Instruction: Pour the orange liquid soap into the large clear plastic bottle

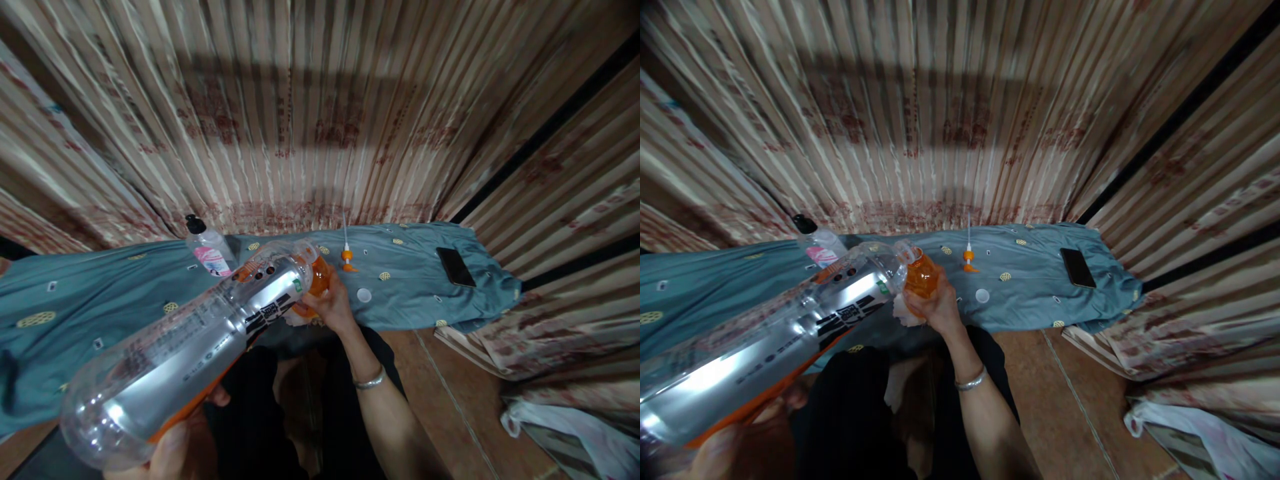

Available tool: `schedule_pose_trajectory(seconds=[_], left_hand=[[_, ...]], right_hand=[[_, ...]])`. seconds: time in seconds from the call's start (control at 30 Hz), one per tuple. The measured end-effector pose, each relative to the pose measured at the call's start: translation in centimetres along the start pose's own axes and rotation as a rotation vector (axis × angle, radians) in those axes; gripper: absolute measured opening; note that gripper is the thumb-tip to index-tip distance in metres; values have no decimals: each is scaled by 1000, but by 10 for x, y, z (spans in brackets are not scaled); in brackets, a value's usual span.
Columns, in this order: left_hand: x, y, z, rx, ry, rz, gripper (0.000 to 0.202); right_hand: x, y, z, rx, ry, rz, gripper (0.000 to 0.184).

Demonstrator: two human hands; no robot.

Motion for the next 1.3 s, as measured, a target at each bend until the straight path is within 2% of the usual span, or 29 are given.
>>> schedule_pose_trajectory(seconds=[0.2, 0.4, 1.0, 1.3], left_hand=[[0, 3, 0, -19, -15, 3, 72], [-2, 0, -2, -3, -10, 9, 68], [4, -1, 2, -22, -36, -15, 75], [-8, 2, -7, 3, -16, -16, 74]], right_hand=[[1, 0, -1, -11, 43, -6, 74], [2, 1, 1, 29, -13, -8, 75], [-3, 1, 0, 8, -11, -21, 72], [-6, 1, 1, -5, -25, -8, 73]])
Point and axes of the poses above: each hand's wrist, its own y-axis away from the middle knuckle, its own z-axis out of the palm, x = y × z, the point moved 1 cm from there along -y, towards the middle knuckle, and after that the axes turned 13 degrees about -y, right-handed, at the moved point
